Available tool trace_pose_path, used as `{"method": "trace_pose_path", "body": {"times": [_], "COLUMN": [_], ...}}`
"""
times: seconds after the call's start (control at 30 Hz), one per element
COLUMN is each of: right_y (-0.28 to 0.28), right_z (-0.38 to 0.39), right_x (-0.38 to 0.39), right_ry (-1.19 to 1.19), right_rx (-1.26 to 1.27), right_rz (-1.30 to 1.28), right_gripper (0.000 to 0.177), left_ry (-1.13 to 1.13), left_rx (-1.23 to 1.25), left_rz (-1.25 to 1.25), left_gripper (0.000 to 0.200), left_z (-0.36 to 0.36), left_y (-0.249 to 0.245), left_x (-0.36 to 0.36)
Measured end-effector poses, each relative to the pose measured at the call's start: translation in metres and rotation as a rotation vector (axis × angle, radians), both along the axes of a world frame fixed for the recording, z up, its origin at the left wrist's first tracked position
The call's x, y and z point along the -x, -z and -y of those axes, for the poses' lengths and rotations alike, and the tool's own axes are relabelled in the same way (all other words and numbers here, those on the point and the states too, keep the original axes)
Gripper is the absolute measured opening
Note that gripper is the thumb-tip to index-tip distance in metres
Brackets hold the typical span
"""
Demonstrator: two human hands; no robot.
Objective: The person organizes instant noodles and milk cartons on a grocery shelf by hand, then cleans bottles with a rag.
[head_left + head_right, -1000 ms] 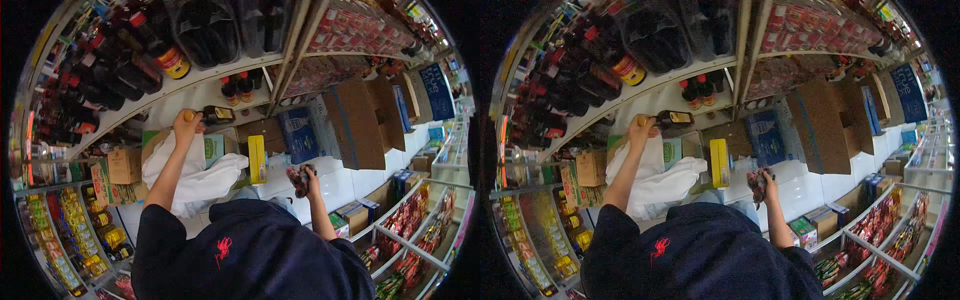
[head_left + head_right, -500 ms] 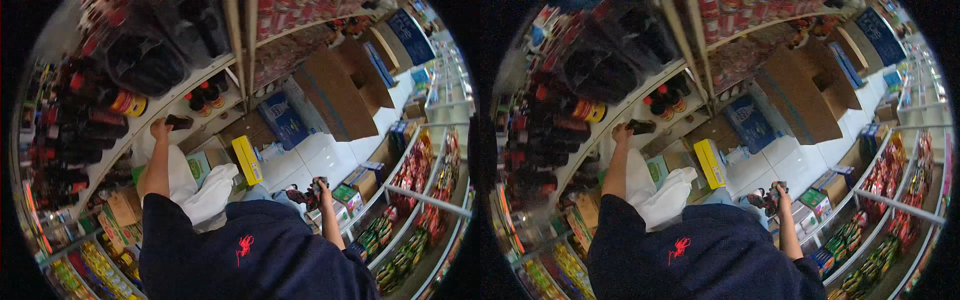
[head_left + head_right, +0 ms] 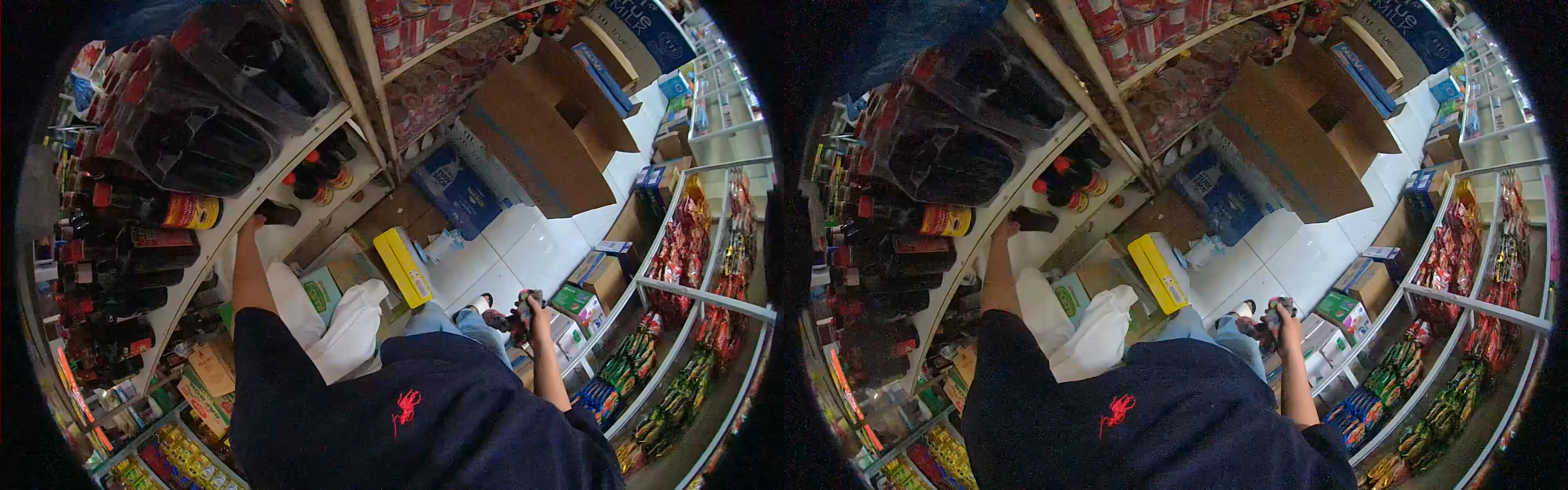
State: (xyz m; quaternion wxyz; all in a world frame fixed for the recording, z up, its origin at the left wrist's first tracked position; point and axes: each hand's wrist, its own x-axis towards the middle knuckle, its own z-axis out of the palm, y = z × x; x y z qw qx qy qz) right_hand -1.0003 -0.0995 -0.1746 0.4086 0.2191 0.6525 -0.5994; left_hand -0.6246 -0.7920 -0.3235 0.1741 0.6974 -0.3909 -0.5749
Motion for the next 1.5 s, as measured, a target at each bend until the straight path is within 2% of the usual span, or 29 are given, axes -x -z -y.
{"method": "trace_pose_path", "body": {"times": [0.03, 0.07, 0.1, 0.13, 0.2, 0.23, 0.3, 0.33, 0.4, 0.47, 0.5, 0.57, 0.6, 0.63, 0.67, 0.7, 0.77, 0.8, 0.83, 0.87, 1.03, 1.13, 1.23, 1.3, 1.33, 1.37, 1.43, 1.47, 1.5], "right_y": [0.001, 0.004, 0.01, 0.022, 0.012, 0.0, 0.006, 0.011, 0.007, 0.014, 0.016, 0.014, 0.014, 0.013, 0.014, 0.008, -0.004, -0.019, -0.02, -0.022, -0.018, -0.015, -0.028, -0.035, -0.041, -0.045, -0.047, -0.046, -0.043], "right_z": [-0.001, -0.003, -0.006, -0.011, -0.005, 0.0, -0.004, -0.006, -0.005, -0.012, -0.018, -0.021, -0.022, -0.023, -0.025, -0.027, -0.033, -0.038, -0.045, -0.057, -0.136, -0.178, -0.213, -0.229, -0.235, -0.241, -0.251, -0.256, -0.262], "right_x": [0.0, 0.001, 0.002, 0.004, 0.003, 0.005, 0.012, 0.015, 0.02, 0.032, 0.038, 0.05, 0.057, 0.064, 0.073, 0.084, 0.105, 0.117, 0.129, 0.144, 0.228, 0.276, 0.302, 0.32, 0.325, 0.33, 0.341, 0.347, 0.354], "right_ry": [0.003, -0.006, -0.008, -0.013, -0.002, -0.018, 0.013, 0.052, 0.091, 0.053, 0.007, 0.001, -0.002, -0.009, -0.021, -0.058, -0.059, -0.059, -0.057, -0.02, 0.05, 0.106, 0.161, 0.179, 0.216, 0.236, 0.347, 0.357, 0.363], "right_rx": [0.018, 0.006, -0.001, 0.025, 0.01, -0.027, 0.002, 0.071, 0.166, 0.193, 0.202, 0.215, 0.225, 0.233, 0.256, 0.25, 0.314, 0.314, 0.328, 0.356, 0.432, 0.377, 0.342, 0.34, 0.354, 0.354, 0.379, 0.374, 0.358], "right_rz": [0.007, 0.016, 0.021, -0.015, -0.022, -0.036, 0.0, -0.022, -0.042, -0.052, -0.052, -0.054, -0.045, -0.036, -0.038, -0.04, -0.082, -0.079, -0.088, -0.113, -0.109, -0.167, -0.187, -0.196, -0.2, -0.204, -0.233, -0.232, -0.216], "right_gripper": [0.033, 0.033, 0.033, 0.033, 0.032, 0.031, 0.033, 0.032, 0.03, 0.03, 0.031, 0.031, 0.03, 0.03, 0.03, 0.029, 0.028, 0.028, 0.028, 0.028, 0.032, 0.032, 0.03, 0.03, 0.029, 0.029, 0.027, 0.027, 0.027], "left_ry": [0.07, 0.144, 0.146, 0.15, 0.022, 0.029, -0.092, -0.156, 0.116, 0.219, 0.225, 0.427, 0.636, 0.772, 0.78, 0.771, 1.099, 1.102, 1.591, 2.081, 1.98, 1.929, 1.48, 1.166, 0.986, 0.998, 1.389, 1.396, 1.779], "left_rx": [-0.074, -0.144, -0.073, -0.001, 0.102, 0.095, 0.305, 0.42, 0.65, 0.448, 0.459, 0.881, 1.143, 1.463, 1.751, 1.776, 2.019, 2.037, 2.074, 2.045, 2.036, 2.044, 2.023, 1.99, 1.903, 1.899, 1.849, 1.841, 1.926], "left_rz": [-0.019, -0.041, 0.031, 0.1, 0.038, 0.018, -0.106, -0.168, -0.086, -0.375, -0.382, -0.424, -0.593, -0.714, -0.839, -0.842, -1.202, -1.202, -1.084, -0.91, -0.907, -0.924, -0.871, -0.819, -0.939, -0.96, -0.824, -0.834, -0.957], "left_gripper": [0.047, 0.049, 0.052, 0.054, 0.053, 0.053, 0.032, 0.036, 0.042, 0.045, 0.045, 0.045, 0.037, 0.042, 0.042, 0.042, 0.032, 0.032, 0.034, 0.053, 0.056, 0.055, 0.031, 0.026, 0.024, 0.024, 0.026, 0.026, 0.031], "left_z": [0.009, 0.002, -0.011, -0.042, -0.037, -0.058, -0.123, -0.156, -0.233, -0.295, -0.321, -0.359, -0.373, -0.396, -0.421, -0.442, -0.48, -0.493, -0.502, -0.516, -0.613, -0.658, -0.693, -0.709, -0.732, -0.736, -0.734, -0.725, -0.714], "left_y": [0.011, -0.006, -0.024, -0.064, -0.036, -0.033, -0.055, -0.077, -0.128, -0.223, -0.271, -0.369, -0.414, -0.468, -0.509, -0.535, -0.578, -0.603, -0.629, -0.648, -0.676, -0.683, -0.653, -0.636, -0.632, -0.635, -0.646, -0.656, -0.667], "left_x": [-0.008, 0.006, 0.016, 0.033, 0.026, 0.028, 0.042, 0.056, 0.107, 0.154, 0.174, 0.213, 0.223, 0.244, 0.264, 0.276, 0.298, 0.307, 0.316, 0.329, 0.425, 0.478, 0.497, 0.511, 0.53, 0.539, 0.557, 0.572, 0.591]}}
